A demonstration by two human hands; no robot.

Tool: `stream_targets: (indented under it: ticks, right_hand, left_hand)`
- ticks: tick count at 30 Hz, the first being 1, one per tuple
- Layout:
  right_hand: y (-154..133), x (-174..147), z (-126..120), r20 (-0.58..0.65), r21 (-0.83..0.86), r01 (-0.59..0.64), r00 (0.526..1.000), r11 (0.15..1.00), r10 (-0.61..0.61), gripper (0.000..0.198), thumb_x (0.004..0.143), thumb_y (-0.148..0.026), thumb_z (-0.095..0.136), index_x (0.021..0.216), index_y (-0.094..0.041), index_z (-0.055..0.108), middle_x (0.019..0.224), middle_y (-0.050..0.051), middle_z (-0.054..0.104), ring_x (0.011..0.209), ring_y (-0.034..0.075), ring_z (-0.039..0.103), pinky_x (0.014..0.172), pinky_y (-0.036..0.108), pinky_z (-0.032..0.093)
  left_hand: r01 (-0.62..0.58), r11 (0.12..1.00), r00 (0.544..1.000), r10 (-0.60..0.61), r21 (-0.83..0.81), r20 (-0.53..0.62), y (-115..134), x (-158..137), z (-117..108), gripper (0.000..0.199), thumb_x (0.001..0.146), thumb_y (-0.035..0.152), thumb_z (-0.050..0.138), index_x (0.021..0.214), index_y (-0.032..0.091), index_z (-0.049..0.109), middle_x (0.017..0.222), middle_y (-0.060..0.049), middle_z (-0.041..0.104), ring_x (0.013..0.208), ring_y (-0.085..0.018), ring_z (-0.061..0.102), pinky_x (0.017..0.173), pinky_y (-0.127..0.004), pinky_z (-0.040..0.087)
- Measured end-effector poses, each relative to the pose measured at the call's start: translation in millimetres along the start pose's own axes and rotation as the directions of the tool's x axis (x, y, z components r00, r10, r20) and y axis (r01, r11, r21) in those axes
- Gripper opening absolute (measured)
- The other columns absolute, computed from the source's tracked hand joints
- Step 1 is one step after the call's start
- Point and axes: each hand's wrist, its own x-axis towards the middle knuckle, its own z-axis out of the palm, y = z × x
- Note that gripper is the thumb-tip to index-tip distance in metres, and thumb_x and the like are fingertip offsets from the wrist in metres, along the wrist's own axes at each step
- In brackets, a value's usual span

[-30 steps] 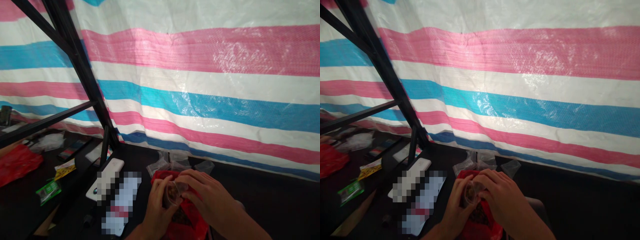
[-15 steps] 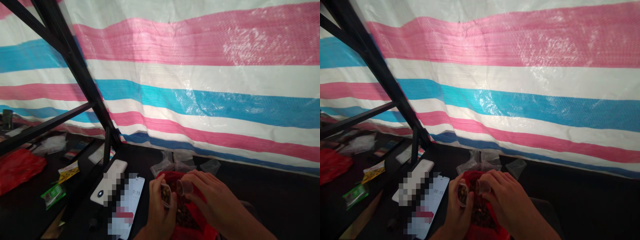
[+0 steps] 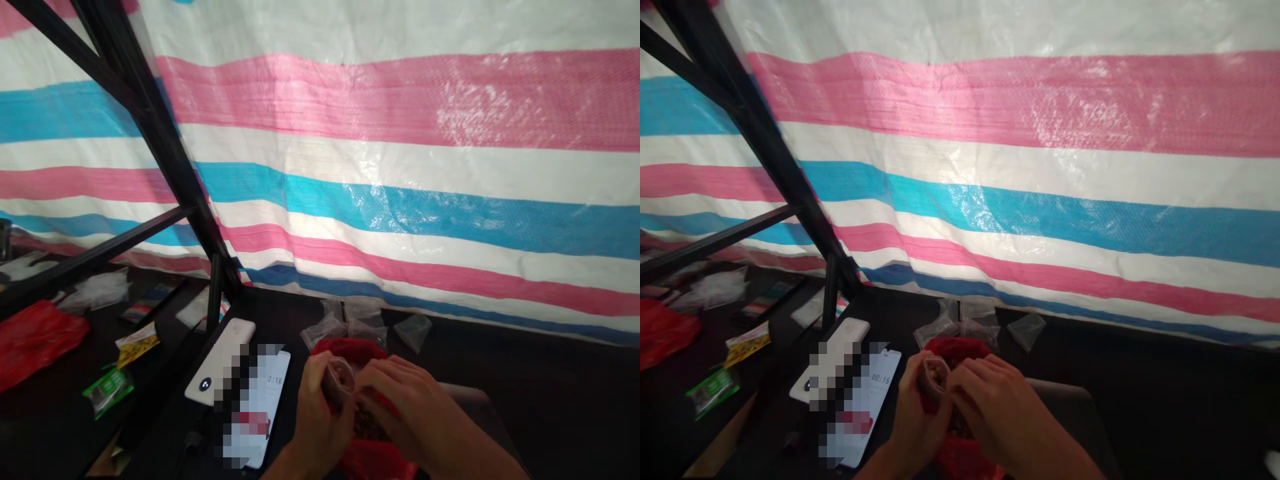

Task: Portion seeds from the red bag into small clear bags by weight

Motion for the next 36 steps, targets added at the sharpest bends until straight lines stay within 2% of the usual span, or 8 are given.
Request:
stream_targets:
  ticks: [6, 11, 19, 22, 25, 29, 33, 36]
  right_hand:
    - [12.0, -7.2, -18.4, -0.061, 0.101, -0.108, 0.992, 0.989, 0.114, 0.017, 0.099, -0.015, 0.053, 0.091, -0.024, 0.065, 0.093, -0.001, 0.074, 0.085, 0.018, 0.067, 0.078, 0.03, 0.049]
    - [16.6, -9.7, -23.0, -0.211, 0.26, -0.157, 0.954, 0.953, 0.214, 0.019, 0.104, -0.025, 0.047, 0.1, -0.024, 0.066, 0.1, 0.001, 0.074, 0.088, 0.016, 0.07, 0.08, 0.028, 0.052]
    - [15.6, -14.6, -19.1, -0.152, 0.524, -0.091, 0.968, 0.847, 0.198, 0.016, 0.098, -0.031, 0.059, 0.11, -0.024, 0.068, 0.112, 0.003, 0.075, 0.104, 0.019, 0.069, 0.094, 0.031, 0.053]
    - [14.4, -11.6, -11.6, -0.166, 0.577, -0.085, 0.962, 0.813, 0.218, 0.013, 0.095, -0.03, 0.061, 0.102, -0.022, 0.069, 0.103, 0.003, 0.076, 0.096, 0.019, 0.07, 0.088, 0.031, 0.054]
    - [10.5, -11.3, 2.6, -0.165, 0.633, -0.128, 0.941, 0.764, 0.294, 0.015, 0.095, -0.032, 0.059, 0.1, -0.022, 0.069, 0.095, 0.002, 0.076, 0.089, 0.019, 0.071, 0.085, 0.032, 0.056]
    - [9.4, -19.9, 38.7, -0.132, 0.741, -0.246, 0.859, 0.625, 0.494, 0.023, 0.094, -0.036, 0.057, 0.111, -0.021, 0.063, 0.085, 0.001, 0.073, 0.075, 0.018, 0.071, 0.069, 0.031, 0.057]
    - [16.6, -29.9, 68.9, -0.148, 0.746, -0.326, 0.769, 0.581, 0.622, 0.037, 0.087, -0.034, 0.059, 0.121, -0.02, 0.055, 0.075, -0.002, 0.069, 0.069, 0.019, 0.07, 0.065, 0.032, 0.056]
    - [20.4, -31.9, 74.3, -0.138, 0.693, -0.383, 0.761, 0.611, 0.634, 0.035, 0.087, -0.032, 0.058, 0.119, -0.018, 0.056, 0.07, -0.002, 0.067, 0.069, 0.02, 0.069, 0.064, 0.032, 0.054]
  left_hand:
    - [-0.007, 0.999, 0.997, 0.003, 0.041, 0.081, 8.5, 3.1, 0.6, 0.055, 0.081, 0.028, 0.074, 0.131, 0.021, 0.052, 0.117, -0.011, 0.072, 0.102, -0.027, 0.073, 0.085, -0.041, 0.062]
    - [-0.229, 0.967, 0.954, 0.246, -0.115, 0.171, 7.9, -5.3, -3.7, 0.056, 0.082, 0.027, 0.072, 0.134, 0.023, 0.053, 0.115, -0.01, 0.074, 0.099, -0.026, 0.075, 0.084, -0.037, 0.064]
    - [-0.389, 0.92, 0.921, 0.389, -0.055, -0.01, 6.0, -4.2, -6.2, 0.044, 0.085, 0.022, 0.068, 0.128, 0.019, 0.06, 0.108, -0.012, 0.078, 0.096, -0.026, 0.078, 0.083, -0.036, 0.065]
    - [-0.257, 0.96, 0.965, 0.262, -0.114, 0.025, 17.0, -1.2, -11.6, 0.039, 0.085, 0.022, 0.067, 0.124, 0.019, 0.063, 0.11, -0.011, 0.078, 0.099, -0.027, 0.077, 0.086, -0.038, 0.065]
    - [0.133, 0.968, 0.984, -0.103, -0.214, 0.145, 34.7, -9.7, -18.6, 0.042, 0.088, 0.028, 0.068, 0.128, 0.019, 0.063, 0.12, -0.012, 0.075, 0.109, -0.027, 0.073, 0.093, -0.038, 0.061]
    - [0.571, 0.736, 0.819, -0.487, -0.364, 0.302, 51.8, -32.2, -18.3, 0.042, 0.09, 0.048, 0.066, 0.118, 0.017, 0.066, 0.112, -0.013, 0.077, 0.098, -0.026, 0.075, 0.084, -0.037, 0.063]
    - [0.663, 0.658, 0.749, -0.565, -0.357, 0.347, 55.8, -40.9, -10.9, 0.047, 0.08, 0.057, 0.073, 0.103, 0.016, 0.068, 0.091, -0.009, 0.077, 0.08, -0.024, 0.074, 0.074, -0.035, 0.061]
    - [0.679, 0.64, 0.734, -0.579, -0.36, 0.355, 57.1, -36.6, -7.2, 0.05, 0.076, 0.062, 0.074, 0.095, 0.016, 0.068, 0.088, -0.009, 0.077, 0.081, -0.025, 0.074, 0.074, -0.035, 0.061]
